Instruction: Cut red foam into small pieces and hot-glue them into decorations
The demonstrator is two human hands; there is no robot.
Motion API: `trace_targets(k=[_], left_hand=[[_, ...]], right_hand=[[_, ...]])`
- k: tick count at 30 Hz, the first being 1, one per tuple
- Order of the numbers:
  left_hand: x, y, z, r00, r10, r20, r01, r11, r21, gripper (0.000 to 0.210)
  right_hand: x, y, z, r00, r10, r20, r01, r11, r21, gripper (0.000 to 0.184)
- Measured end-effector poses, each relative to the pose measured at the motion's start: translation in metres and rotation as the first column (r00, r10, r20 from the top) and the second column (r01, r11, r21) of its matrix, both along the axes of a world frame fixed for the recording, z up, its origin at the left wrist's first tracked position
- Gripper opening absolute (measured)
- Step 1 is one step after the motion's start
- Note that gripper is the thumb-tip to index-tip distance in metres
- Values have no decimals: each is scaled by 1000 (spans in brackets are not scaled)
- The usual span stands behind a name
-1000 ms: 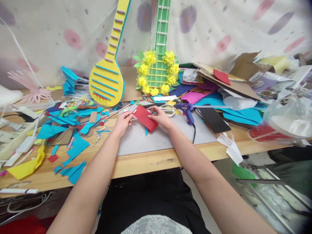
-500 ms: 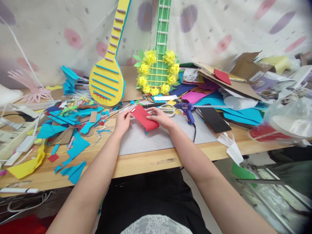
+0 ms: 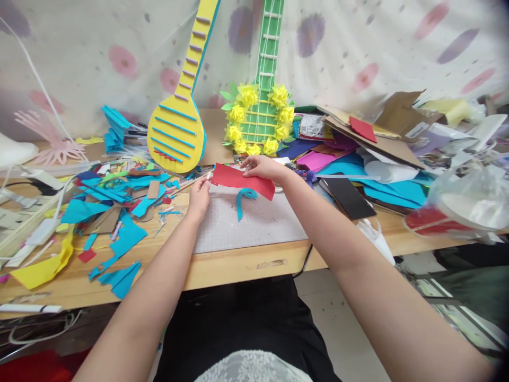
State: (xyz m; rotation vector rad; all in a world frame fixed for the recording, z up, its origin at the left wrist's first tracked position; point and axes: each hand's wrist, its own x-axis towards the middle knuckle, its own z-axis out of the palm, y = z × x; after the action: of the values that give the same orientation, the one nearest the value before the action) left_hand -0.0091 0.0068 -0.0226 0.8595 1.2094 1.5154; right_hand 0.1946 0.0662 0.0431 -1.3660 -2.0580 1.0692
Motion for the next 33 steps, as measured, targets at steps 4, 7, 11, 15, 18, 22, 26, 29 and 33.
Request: trace_targets(k=[4,7,11,15,18,22,26,29,33], left_hand=[[-8,-3,12,989,-92,113,101,991,-83,29],[-11,-7,17,973,-196,119,212,968,-137,35],[-11,-6,12,979,-201,-28,195,970,-147,28],[-17,2,-1,898,82,-433,-63,996,59,16],[-23,6,-5,712,174,-680,-148,984,98,17],[-25,4,-2,605,187,-774,-178,979,98,19],[-25,5,-5,618,193,-762,-193,977,90,19],[-26,9,-12,715,194,-672,-187,979,84,18],[-26,11,-12,860,177,-479,-195,981,12,18]], right_hand=[[-8,11,18,973,218,78,-216,976,-39,29],[-15,17,21,930,343,133,-339,939,-51,31],[-26,25,18,921,332,206,-339,941,1,32],[-24,31,19,913,36,406,-110,981,159,31],[-11,35,20,703,-98,704,-99,967,234,25],[6,31,11,377,25,926,-166,985,41,22],[10,17,-3,264,39,964,-176,984,8,31],[8,9,-4,256,-7,967,-208,976,62,34],[6,7,12,287,-42,957,-205,973,104,33]])
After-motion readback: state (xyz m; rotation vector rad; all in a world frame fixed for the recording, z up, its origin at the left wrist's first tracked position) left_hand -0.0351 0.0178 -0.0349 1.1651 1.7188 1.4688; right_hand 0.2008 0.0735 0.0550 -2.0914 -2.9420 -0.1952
